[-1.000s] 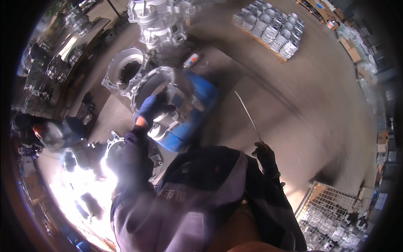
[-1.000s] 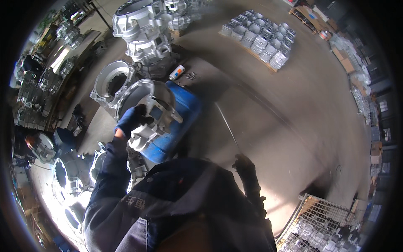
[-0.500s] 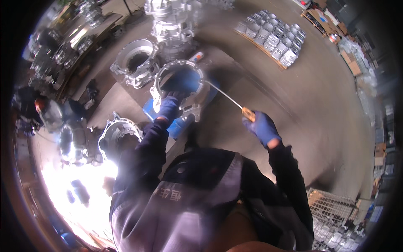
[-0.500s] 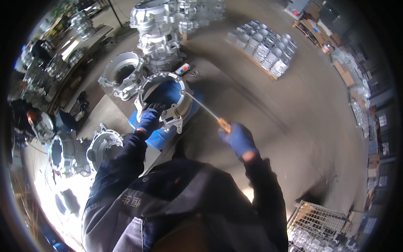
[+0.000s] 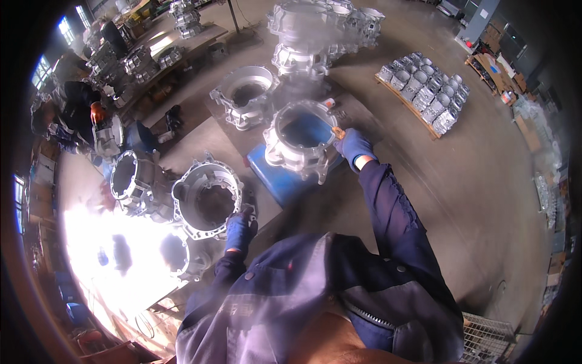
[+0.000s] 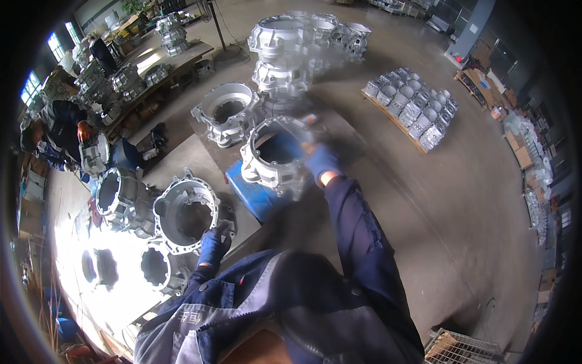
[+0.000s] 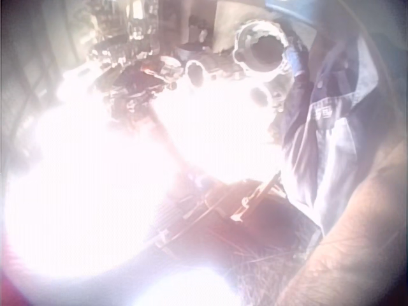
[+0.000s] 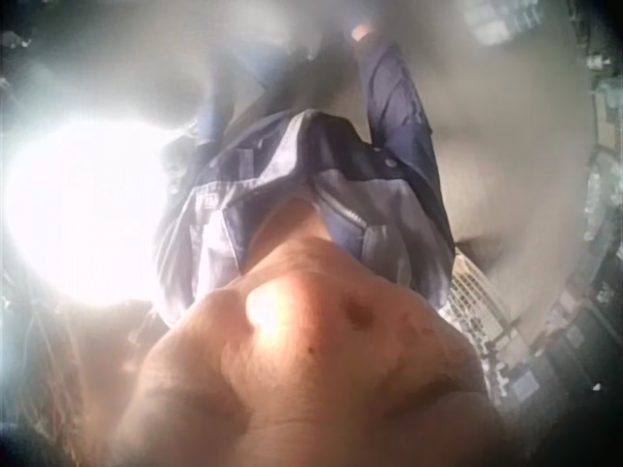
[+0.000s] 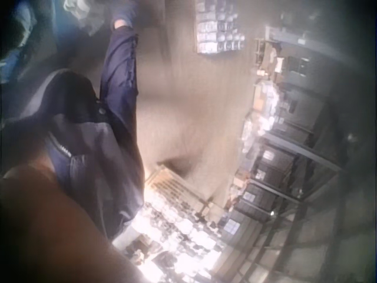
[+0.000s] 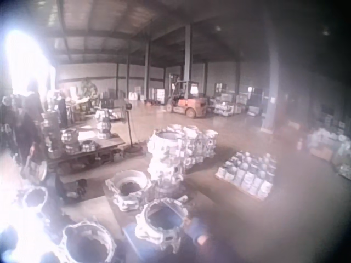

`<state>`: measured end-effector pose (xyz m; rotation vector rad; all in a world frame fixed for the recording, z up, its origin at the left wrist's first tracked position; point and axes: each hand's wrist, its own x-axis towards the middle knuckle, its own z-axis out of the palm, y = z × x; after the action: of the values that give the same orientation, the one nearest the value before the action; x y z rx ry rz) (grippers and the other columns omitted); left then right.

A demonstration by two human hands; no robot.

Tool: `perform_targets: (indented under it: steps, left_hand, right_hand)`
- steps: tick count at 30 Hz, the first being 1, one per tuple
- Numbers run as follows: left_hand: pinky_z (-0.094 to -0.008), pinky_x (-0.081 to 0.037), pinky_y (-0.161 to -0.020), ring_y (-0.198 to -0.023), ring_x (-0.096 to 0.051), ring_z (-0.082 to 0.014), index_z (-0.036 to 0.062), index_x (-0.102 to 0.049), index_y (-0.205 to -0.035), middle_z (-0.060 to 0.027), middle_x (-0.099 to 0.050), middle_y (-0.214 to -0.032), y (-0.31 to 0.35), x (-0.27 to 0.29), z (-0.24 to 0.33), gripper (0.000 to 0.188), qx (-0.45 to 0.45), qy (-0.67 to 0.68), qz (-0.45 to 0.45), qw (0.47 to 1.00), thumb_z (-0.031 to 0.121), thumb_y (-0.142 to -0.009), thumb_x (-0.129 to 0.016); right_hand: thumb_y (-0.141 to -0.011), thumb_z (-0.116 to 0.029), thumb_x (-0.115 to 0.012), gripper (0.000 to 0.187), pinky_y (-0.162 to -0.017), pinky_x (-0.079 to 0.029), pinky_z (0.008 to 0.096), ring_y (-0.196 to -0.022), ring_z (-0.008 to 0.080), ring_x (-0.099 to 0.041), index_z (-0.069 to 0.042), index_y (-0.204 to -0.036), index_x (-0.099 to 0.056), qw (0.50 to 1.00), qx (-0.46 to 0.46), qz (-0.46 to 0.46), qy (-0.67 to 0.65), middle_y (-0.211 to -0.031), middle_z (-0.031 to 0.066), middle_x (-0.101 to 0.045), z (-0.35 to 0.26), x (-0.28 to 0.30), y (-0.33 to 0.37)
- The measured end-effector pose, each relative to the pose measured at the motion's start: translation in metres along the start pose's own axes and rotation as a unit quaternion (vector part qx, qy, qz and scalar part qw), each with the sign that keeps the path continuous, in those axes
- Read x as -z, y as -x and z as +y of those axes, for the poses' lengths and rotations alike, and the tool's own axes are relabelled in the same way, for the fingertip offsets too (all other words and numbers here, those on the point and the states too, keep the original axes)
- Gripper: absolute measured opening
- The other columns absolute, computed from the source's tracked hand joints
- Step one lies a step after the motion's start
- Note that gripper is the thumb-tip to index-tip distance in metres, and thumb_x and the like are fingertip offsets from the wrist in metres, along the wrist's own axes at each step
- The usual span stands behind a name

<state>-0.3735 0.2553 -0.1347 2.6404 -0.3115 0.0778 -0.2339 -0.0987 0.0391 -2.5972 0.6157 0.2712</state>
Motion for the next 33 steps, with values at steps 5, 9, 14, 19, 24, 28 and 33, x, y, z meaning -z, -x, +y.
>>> perform_targets:
  steps: [5, 9, 14, 19, 24, 28, 33]
  left_hand:
    - [-0.0439, -0.051, -0.073, -0.081, -0.065, -0.0364, 0.0100, -0.066, -0.101, -0.0150, -0.068, -0.086, -0.017, 0.004, -0.025, 0.028, -0.046, 0.011, 0.012, 0.999, 0.016, -0.074, -0.065]
    - [-0.0476, -0.048, -0.074, -0.080, -0.061, -0.0378, 0.0119, -0.062, -0.104, -0.0150, -0.065, -0.078, -0.061, 0.012, -0.032, 0.031, -0.064, 0.055, -0.041, 0.996, 0.015, -0.073, -0.062]
    - [-0.0482, -0.047, -0.076, -0.087, -0.061, -0.0376, 0.0103, -0.054, -0.121, -0.0174, -0.064, -0.096, -0.153, 0.019, -0.011, 0.046, -0.176, 0.053, -0.013, 0.983, 0.022, -0.077, -0.062]
    - [-0.0409, -0.040, -0.098, -0.117, -0.049, -0.0340, 0.0067, -0.047, -0.130, -0.0185, -0.050, -0.129, -0.254, 0.002, 0.042, 0.071, -0.351, -0.009, -0.023, 0.936, 0.036, -0.070, -0.072]
    - [-0.0447, -0.047, -0.083, -0.094, -0.060, -0.0383, 0.0067, -0.067, -0.101, -0.0197, -0.066, -0.094, -0.305, -0.028, 0.064, 0.058, -0.421, -0.053, -0.183, 0.887, 0.054, -0.068, -0.074]
    - [-0.0462, -0.046, -0.075, -0.087, -0.061, -0.0361, 0.0082, -0.070, -0.087, -0.0168, -0.066, -0.086, -0.306, -0.040, 0.066, 0.047, -0.385, -0.044, -0.233, 0.892, 0.053, -0.074, -0.070]
    - [-0.0458, -0.046, -0.071, -0.081, -0.063, -0.0354, 0.0095, -0.069, -0.082, -0.0149, -0.067, -0.079, -0.271, -0.050, 0.083, 0.043, -0.338, -0.063, -0.180, 0.922, 0.051, -0.072, -0.071]
  right_hand:
    - [-0.084, -0.038, -0.064, 0.033, -0.070, -0.050, 0.0351, -0.074, 0.0259, -0.063, -0.008, -0.099, -0.066, 0.996, 0.066, -0.052, -0.030, -0.084, 0.0112, -0.066, -0.013, 0.000, 0.040]
    - [-0.080, -0.037, -0.069, 0.032, -0.055, -0.049, 0.0321, -0.051, 0.0173, -0.059, -0.007, -0.090, -0.064, 0.993, 0.082, -0.082, -0.019, -0.062, 0.0049, -0.063, -0.003, 0.003, 0.074]
    - [-0.080, -0.037, -0.070, 0.032, -0.058, -0.050, 0.0316, -0.052, 0.0176, -0.061, -0.008, -0.091, -0.066, 0.999, -0.020, -0.040, -0.012, -0.063, 0.0057, -0.064, 0.034, 0.007, 0.125]
    - [-0.078, -0.032, -0.069, 0.029, -0.072, -0.051, 0.0394, -0.077, 0.0362, -0.064, -0.007, -0.092, -0.065, 0.986, -0.117, 0.117, 0.038, -0.084, 0.0179, -0.067, 0.058, 0.009, 0.155]
    - [-0.080, -0.028, -0.064, 0.026, -0.070, -0.050, 0.0416, -0.075, 0.0338, -0.063, -0.004, -0.090, -0.065, 0.966, -0.142, -0.015, -0.216, -0.077, 0.0165, -0.065, 0.059, -0.004, 0.192]
    - [-0.084, -0.028, -0.067, 0.026, -0.047, -0.046, 0.0280, -0.048, 0.0130, -0.056, -0.004, -0.094, -0.065, 0.978, -0.125, 0.126, -0.108, -0.060, 0.0059, -0.057, 0.069, -0.024, 0.208]
    - [-0.090, -0.029, -0.057, 0.040, -0.053, -0.048, 0.0262, -0.059, 0.0126, -0.062, -0.006, -0.123, -0.059, 0.921, -0.217, -0.017, -0.322, -0.071, 0.0084, -0.064, 0.098, -0.052, 0.225]
